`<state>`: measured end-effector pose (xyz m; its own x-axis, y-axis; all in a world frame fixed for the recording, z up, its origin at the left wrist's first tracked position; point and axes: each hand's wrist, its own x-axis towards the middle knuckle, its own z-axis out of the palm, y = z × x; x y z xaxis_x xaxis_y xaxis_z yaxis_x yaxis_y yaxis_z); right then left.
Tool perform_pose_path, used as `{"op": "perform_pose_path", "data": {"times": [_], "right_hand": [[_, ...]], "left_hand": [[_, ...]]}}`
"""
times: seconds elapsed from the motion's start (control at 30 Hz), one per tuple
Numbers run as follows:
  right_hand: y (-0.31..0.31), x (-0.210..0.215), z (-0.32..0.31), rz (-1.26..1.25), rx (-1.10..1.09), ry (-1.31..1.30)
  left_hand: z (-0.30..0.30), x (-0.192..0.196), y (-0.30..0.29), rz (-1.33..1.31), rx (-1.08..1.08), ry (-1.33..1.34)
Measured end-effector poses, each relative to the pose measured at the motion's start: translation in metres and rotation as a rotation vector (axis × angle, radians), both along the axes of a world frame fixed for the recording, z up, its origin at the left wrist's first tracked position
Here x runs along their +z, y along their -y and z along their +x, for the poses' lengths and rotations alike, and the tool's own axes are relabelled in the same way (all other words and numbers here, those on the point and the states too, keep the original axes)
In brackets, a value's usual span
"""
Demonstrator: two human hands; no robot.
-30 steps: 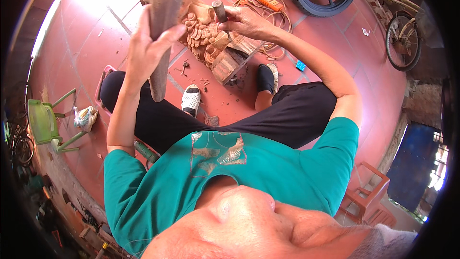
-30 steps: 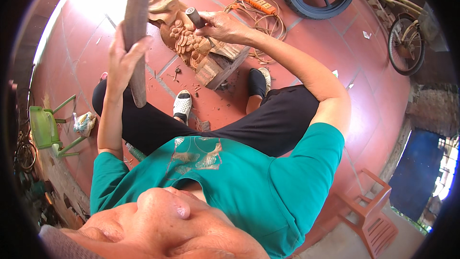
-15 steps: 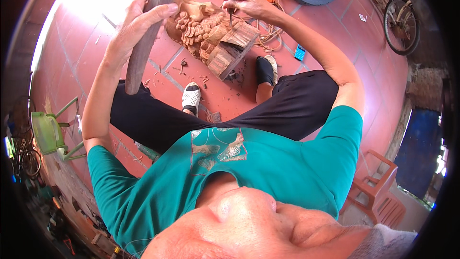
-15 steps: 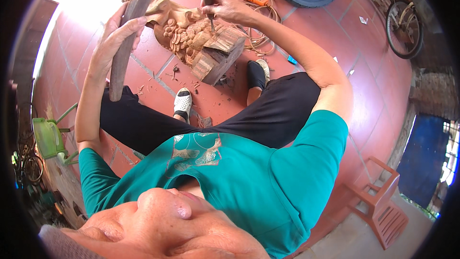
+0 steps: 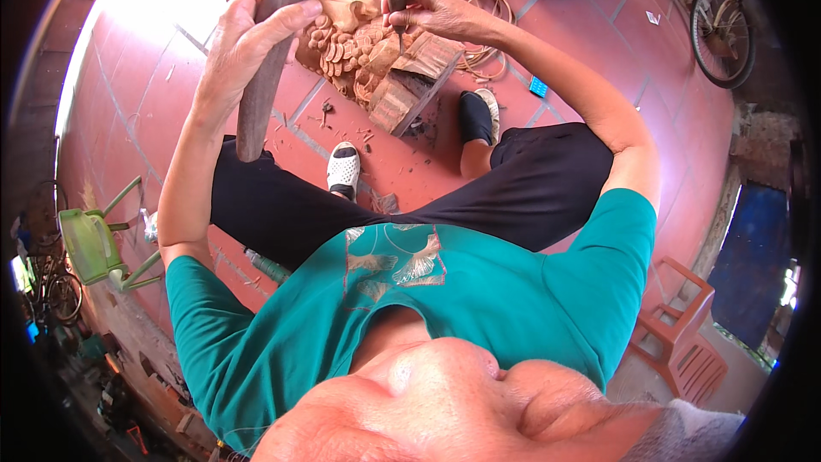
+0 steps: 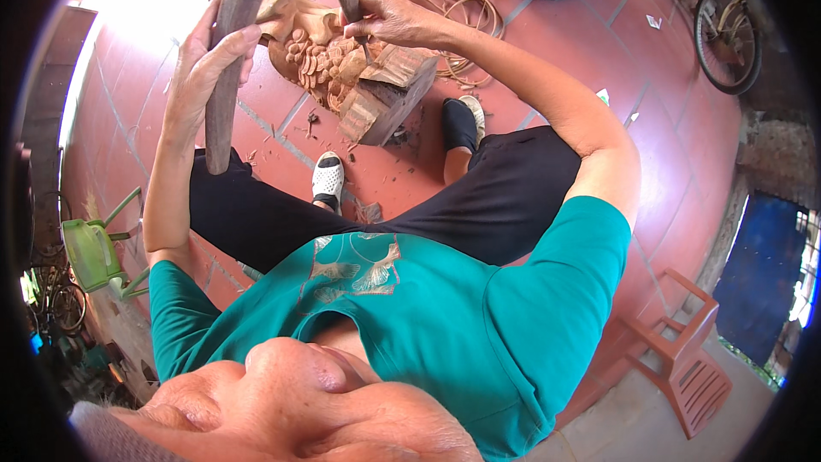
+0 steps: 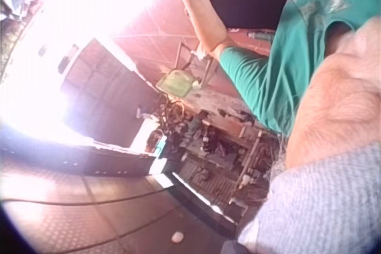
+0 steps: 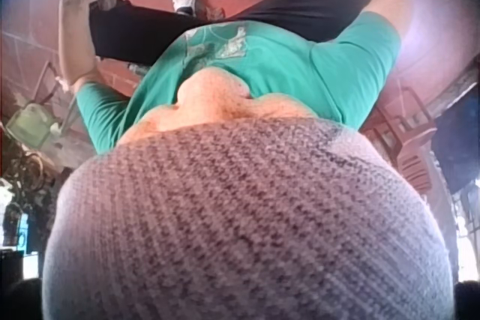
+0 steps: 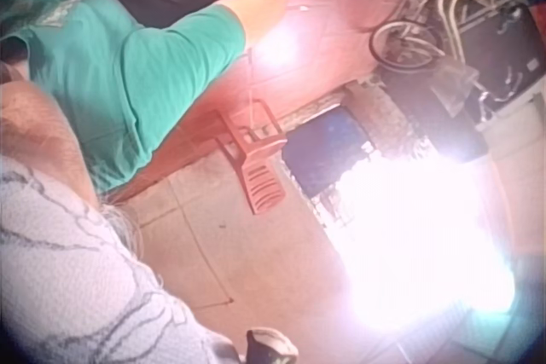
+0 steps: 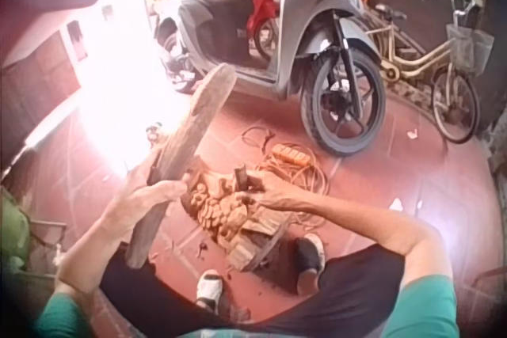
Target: The person carves a wooden sculpture using a chisel and mallet. They repeatedly strike the chisel to shape the wood, occasionally adjusting the tool and the piece. Wood shavings accumulate on the floor around the work area.
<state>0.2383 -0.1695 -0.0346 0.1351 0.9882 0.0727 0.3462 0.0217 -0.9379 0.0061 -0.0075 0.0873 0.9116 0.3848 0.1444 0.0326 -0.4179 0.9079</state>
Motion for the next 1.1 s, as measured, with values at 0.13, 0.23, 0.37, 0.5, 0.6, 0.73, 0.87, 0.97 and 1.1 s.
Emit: {"op": "perform_pose_path", "data": {"times": [0.13, 0.23, 0.37, 0.5, 0.6, 0.73, 0.87, 0.97, 1.1], "right_hand": [[-0.001, 0.009, -0.003, -0.034, 0.035, 0.052], [-0.003, 0.011, -0.004, -0.052, 0.026, 0.036], [-0.004, 0.004, 0.001, -0.052, -0.034, 0.055], [-0.007, 0.007, -0.004, -0.044, 0.004, 0.149], [-0.008, 0.001, -0.004, -0.011, -0.002, 0.153], [-0.01, 0.013, -0.012, -0.047, -0.002, 0.25], [-0.005, 0.001, -0.004, -0.018, -0.042, 0.134], [-0.004, -0.005, 0.015, -0.044, -0.123, -0.001], [0.0, -0.005, 0.028, 0.006, -0.212, -0.058]], "left_hand": [[-0.002, -0.003, -0.004, 0.033, -0.001, -0.044], [0.001, -0.037, -0.018, 0.341, -0.049, -0.084], [0.003, -0.04, -0.027, 0.177, -0.115, -0.248], [-0.003, -0.022, -0.027, 0.063, -0.053, -0.242], [-0.001, -0.006, -0.007, 0.121, 0.032, -0.02], [-0.001, -0.042, -0.025, 0.323, -0.04, -0.136], [0.0, -0.037, -0.027, 0.113, -0.094, -0.26], [0.0, -0.027, -0.025, -0.027, -0.085, -0.323], [-0.002, -0.025, -0.015, -0.056, -0.05, -0.233]]}}
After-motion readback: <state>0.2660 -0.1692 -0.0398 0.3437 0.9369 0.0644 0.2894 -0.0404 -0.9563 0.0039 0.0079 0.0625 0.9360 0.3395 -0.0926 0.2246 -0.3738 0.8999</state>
